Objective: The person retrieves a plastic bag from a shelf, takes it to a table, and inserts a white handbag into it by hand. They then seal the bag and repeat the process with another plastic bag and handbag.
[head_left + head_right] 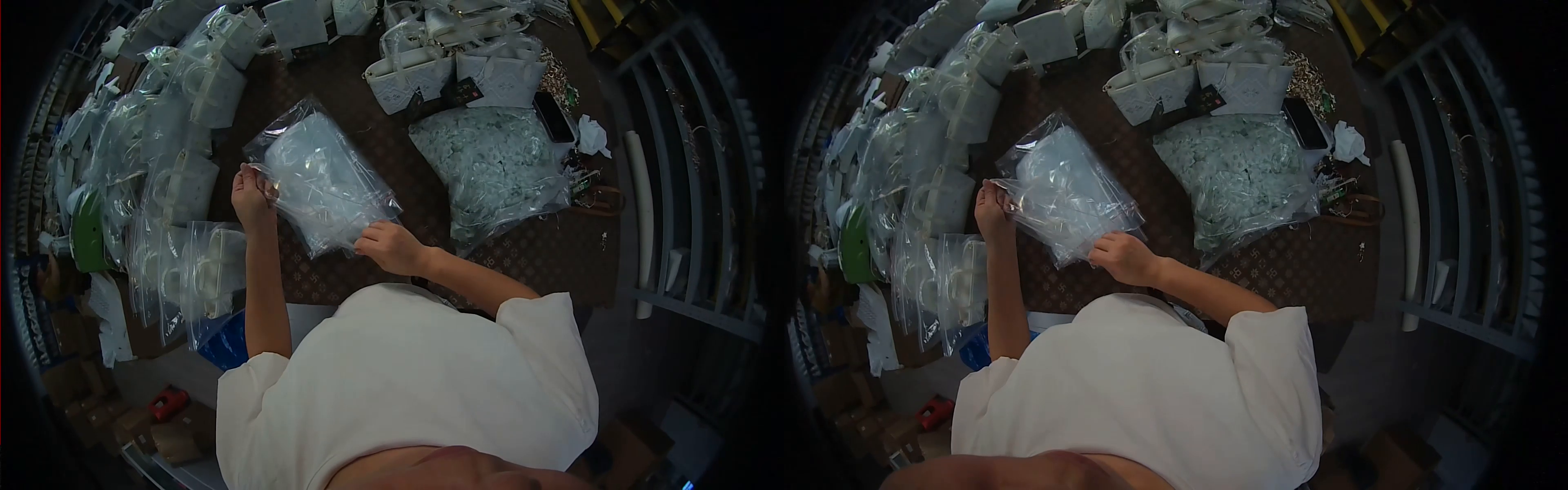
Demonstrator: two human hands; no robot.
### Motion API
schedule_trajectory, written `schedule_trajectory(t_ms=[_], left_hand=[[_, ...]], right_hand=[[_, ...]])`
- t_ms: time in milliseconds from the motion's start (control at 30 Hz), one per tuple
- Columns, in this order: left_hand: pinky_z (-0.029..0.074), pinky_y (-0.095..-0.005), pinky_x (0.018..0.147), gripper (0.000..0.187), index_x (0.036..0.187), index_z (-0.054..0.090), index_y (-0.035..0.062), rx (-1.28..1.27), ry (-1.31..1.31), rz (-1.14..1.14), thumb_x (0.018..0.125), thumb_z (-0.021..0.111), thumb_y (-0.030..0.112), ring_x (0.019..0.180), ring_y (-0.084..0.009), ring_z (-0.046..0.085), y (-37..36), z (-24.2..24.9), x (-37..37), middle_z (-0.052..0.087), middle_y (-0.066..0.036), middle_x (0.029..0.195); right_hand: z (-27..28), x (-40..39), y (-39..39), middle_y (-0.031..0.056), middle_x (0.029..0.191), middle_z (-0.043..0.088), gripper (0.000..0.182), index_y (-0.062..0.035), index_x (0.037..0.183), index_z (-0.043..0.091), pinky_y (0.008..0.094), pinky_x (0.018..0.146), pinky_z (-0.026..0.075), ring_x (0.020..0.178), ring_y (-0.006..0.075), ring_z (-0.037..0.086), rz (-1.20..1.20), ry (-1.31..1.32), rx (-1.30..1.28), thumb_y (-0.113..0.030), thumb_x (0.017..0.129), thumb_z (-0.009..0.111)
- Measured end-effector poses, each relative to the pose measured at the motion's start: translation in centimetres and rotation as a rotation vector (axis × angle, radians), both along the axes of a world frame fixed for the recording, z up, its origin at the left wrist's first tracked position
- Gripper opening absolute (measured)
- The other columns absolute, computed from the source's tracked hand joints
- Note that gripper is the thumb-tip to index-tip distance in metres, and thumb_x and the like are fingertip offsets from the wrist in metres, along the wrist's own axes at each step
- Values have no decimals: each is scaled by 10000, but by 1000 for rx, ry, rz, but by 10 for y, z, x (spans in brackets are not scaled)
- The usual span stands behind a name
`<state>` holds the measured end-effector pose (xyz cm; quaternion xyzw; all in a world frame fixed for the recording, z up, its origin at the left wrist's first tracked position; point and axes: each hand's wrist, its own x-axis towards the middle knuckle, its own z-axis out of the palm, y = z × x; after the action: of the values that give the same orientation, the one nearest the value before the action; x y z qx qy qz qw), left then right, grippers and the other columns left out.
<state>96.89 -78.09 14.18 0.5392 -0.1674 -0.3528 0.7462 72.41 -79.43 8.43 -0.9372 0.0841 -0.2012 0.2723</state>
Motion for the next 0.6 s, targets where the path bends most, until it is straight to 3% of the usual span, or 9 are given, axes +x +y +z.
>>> schedule_trajectory(t_ms=[67,133,233,333,367,433,467,533,600], left_hand=[[245,-199,363,270,709,446,91,-17,11,38,911,450,271,382,-55,300,-4,1,12,341,45,496],[218,-202,354,268,717,461,91,-64,-53,23,905,462,281,374,-46,274,-3,10,23,332,51,491],[204,-199,343,262,726,476,89,35,-177,68,896,483,289,370,-31,269,-7,37,12,323,62,489],[196,-193,336,254,737,490,83,28,-195,-22,888,500,287,371,-16,276,-5,27,8,314,69,482],[192,-190,331,250,734,489,83,48,-209,0,889,501,278,373,-6,285,-5,25,3,318,75,479],[191,-189,332,251,731,489,82,75,-216,9,889,501,278,373,-4,284,-4,20,-4,323,76,480],[191,-187,333,253,729,490,81,111,-219,16,889,501,277,373,-2,282,-1,17,-5,328,77,481],[190,-183,344,251,721,491,81,119,-236,8,890,503,267,390,3,289,6,4,-1,344,78,495],[194,-177,366,242,722,499,74,143,-290,-45,887,512,251,420,6,296,14,-4,2,355,79,519]], right_hand=[[26,-3,-12,84,807,570,214,-55,920,611,317,718,443,780,245,563,-16,-128,32,-126,718,615],[67,-5,-43,70,755,577,135,-43,892,608,276,611,457,709,186,575,-258,-643,44,-87,767,582],[87,-10,-131,47,848,601,195,-6,930,588,210,582,442,650,79,536,-692,-611,906,-130,894,442],[67,-10,-244,111,911,605,279,27,1026,524,234,592,471,739,133,574,-584,-814,1419,-206,916,417],[68,-4,-267,111,911,605,279,27,1026,524,234,592,471,739,133,574,-576,-819,1411,-206,916,417],[70,9,-301,175,959,586,324,46,1051,492,250,622,489,804,206,586,-460,-1144,1766,-230,929,375],[72,15,-312,175,959,586,324,46,1051,492,250,622,489,804,206,586,-449,-1143,1764,-230,929,375],[71,29,-331,222,986,566,324,60,1036,491,265,636,498,821,266,591,-360,-1450,1770,-216,923,363],[69,37,-348,213,961,570,314,58,1042,487,261,606,495,771,255,589,-294,-1468,1791,-200,912,365]])
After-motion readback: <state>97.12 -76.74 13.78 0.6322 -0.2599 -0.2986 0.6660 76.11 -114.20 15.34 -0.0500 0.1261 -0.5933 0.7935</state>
